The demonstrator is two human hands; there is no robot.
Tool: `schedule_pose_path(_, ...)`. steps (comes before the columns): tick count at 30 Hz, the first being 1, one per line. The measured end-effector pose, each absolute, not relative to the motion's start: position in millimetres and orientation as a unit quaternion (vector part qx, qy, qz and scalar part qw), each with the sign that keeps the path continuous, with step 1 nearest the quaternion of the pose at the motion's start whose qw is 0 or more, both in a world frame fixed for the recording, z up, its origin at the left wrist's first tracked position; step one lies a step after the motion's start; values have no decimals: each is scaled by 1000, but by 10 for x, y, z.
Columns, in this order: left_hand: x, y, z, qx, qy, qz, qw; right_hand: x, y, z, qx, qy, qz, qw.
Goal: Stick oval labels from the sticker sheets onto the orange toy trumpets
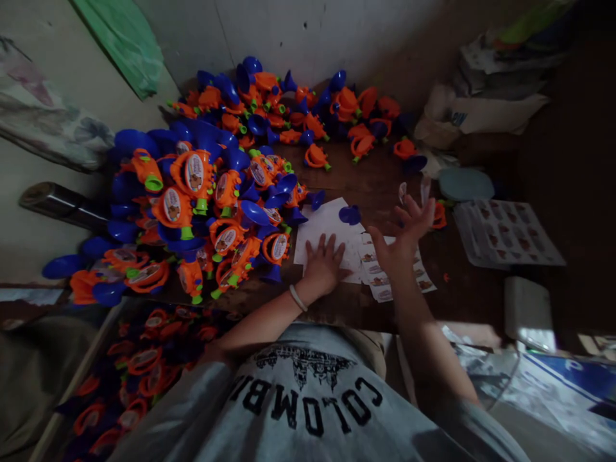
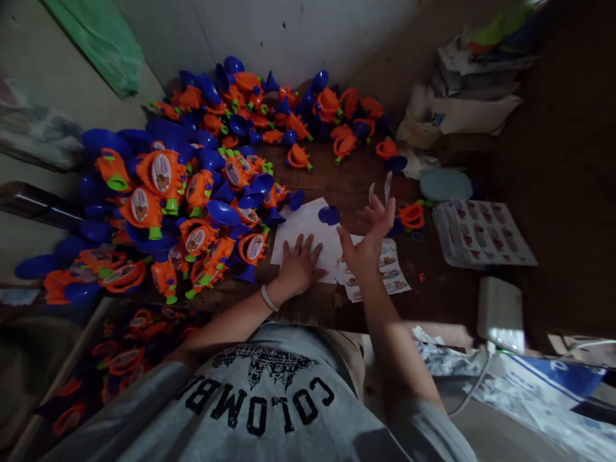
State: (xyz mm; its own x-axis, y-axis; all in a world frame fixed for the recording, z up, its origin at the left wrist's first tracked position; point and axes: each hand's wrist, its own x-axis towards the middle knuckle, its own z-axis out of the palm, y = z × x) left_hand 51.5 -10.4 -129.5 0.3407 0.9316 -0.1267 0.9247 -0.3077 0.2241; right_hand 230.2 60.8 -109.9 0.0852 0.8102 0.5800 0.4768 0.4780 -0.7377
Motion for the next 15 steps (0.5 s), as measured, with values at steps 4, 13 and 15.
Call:
schedule_pose_path(4, 552, -89, -1447, 799, 588, 45, 118, 2276, 1704, -1210, -518, -666, 138, 518)
schedule_pose_path(13, 567, -61, -1632, 824, 542, 147, 76, 1737, 3360, -1078, -642, -639, 95, 414)
schedule_pose_path(15, 555, -46, -1643, 828, 531, 159, 84, 1672, 3543, -1108, -654, -628, 98, 410)
